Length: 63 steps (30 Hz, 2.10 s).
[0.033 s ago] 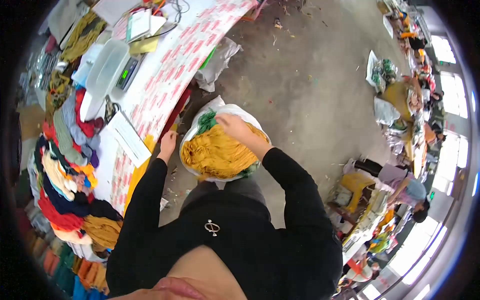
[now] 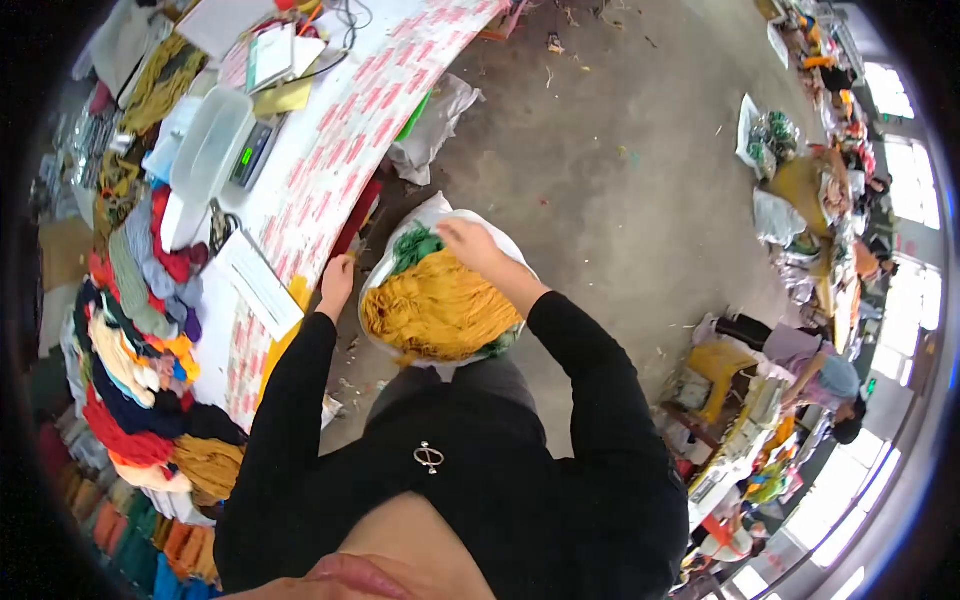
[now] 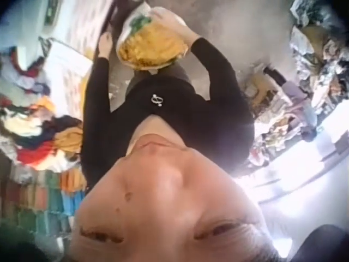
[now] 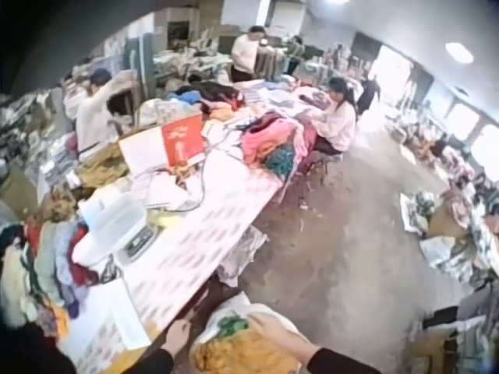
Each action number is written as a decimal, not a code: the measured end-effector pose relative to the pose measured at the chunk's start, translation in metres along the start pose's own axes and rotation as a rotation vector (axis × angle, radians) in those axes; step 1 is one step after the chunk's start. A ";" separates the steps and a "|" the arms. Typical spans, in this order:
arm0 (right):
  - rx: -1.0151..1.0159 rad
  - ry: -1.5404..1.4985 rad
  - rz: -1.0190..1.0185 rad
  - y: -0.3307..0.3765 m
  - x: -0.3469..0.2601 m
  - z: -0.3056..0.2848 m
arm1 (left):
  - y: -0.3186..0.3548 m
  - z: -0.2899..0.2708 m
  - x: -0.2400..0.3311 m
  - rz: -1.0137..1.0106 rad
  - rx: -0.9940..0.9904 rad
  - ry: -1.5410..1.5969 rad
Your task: Packing various colors of yarn bundles into white storage bags.
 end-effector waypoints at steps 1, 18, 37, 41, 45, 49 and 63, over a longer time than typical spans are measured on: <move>0.016 -0.144 0.103 -0.012 0.034 -0.006 | -0.026 0.004 0.017 0.069 0.010 -0.025; -0.010 -0.915 0.973 -0.198 0.457 0.149 | -0.234 0.106 0.054 0.242 -0.260 -0.802; 0.542 -1.048 1.071 -0.366 0.518 0.308 | -0.241 0.141 0.042 0.380 -0.211 -0.817; 0.784 -1.334 0.581 -0.409 0.492 0.281 | -0.240 0.124 0.040 0.376 -0.249 -0.871; 0.641 -1.214 0.699 -0.412 0.570 0.231 | -0.246 0.170 0.054 0.413 -0.179 -0.725; 0.556 -0.534 0.782 -0.313 0.467 0.181 | -0.238 0.133 0.043 0.411 -0.216 -0.780; 0.543 -0.074 -0.117 -0.098 0.071 -0.085 | -0.244 0.124 0.072 -0.421 -0.561 0.001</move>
Point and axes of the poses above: each hand's wrist, its own y-axis away from the middle knuckle, its own z-axis out of the palm, x = y × z, the point moved 9 cm from there along -y, towards the middle knuckle, and after that the axes turned 10 degrees about y, right-handed, at the moved point
